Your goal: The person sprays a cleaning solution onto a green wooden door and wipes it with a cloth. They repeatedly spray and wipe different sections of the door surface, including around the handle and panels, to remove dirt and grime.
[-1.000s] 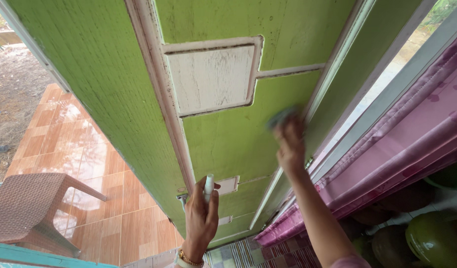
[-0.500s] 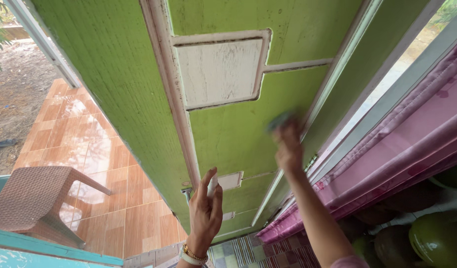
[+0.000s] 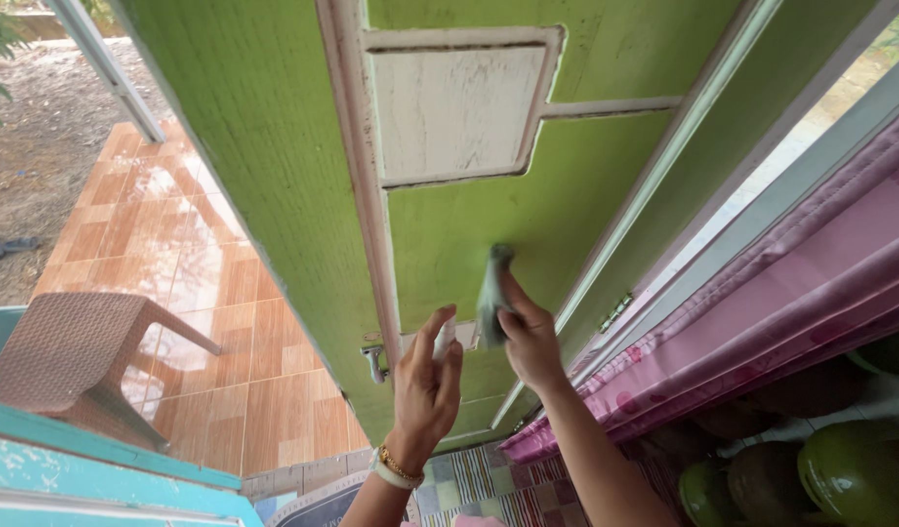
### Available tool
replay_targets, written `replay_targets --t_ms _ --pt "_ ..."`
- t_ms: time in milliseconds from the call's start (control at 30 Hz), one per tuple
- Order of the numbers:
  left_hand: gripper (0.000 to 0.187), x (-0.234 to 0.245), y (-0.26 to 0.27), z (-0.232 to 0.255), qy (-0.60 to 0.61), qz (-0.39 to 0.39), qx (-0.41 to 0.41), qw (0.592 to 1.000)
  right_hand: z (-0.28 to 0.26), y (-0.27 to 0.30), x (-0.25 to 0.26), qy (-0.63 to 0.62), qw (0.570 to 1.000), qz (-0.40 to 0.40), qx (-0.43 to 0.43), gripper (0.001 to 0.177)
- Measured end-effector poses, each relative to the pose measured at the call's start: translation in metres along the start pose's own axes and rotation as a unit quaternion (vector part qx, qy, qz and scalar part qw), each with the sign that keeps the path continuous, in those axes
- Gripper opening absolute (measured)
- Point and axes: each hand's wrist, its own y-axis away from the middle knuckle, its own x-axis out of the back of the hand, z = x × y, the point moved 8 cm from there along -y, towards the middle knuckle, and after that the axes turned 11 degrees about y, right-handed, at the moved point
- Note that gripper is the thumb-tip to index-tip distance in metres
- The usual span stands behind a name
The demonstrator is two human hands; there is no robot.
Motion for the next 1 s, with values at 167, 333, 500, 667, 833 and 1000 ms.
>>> replay_targets --t_ms 167,333,500,667,833,1000 --pt "0.042 -0.003 0.001 0.012 -0.002 -0.02 0.003 1.0 0.005 0.019 -0.022 -0.429 0.884 -0.059 -0.176 0.054" --pt "0.041 0.004 0.0 0.021 -0.055 -0.026 0.002 0.998 0.005 0.024 -0.037 -0.417 0.882 -0.065 -0.208 0.054" --pt "0.038 0.014 0.001 0.023 -0.044 -0.015 -0.005 0.999 0.004 0.03 -0.055 -0.414 0.88 -0.087 -0.213 0.054" --pt "0.038 0.023 0.0 0.018 -0.063 0.002 0.023 0.998 0.011 0.039 -0.06 -0.406 0.882 -0.071 -0.229 0.054" --pt "0.039 0.037 0.007 0.033 -0.079 0.036 -0.091 0.992 -0.013 0.022 -0.031 -0.259 0.962 0.011 -0.086 0.054" --pt "0.042 0.052 0.019 0.009 -0.055 0.024 0.014 0.998 -0.108 -0.021 -0.035 0.447 0.847 0.164 0.236 0.057"
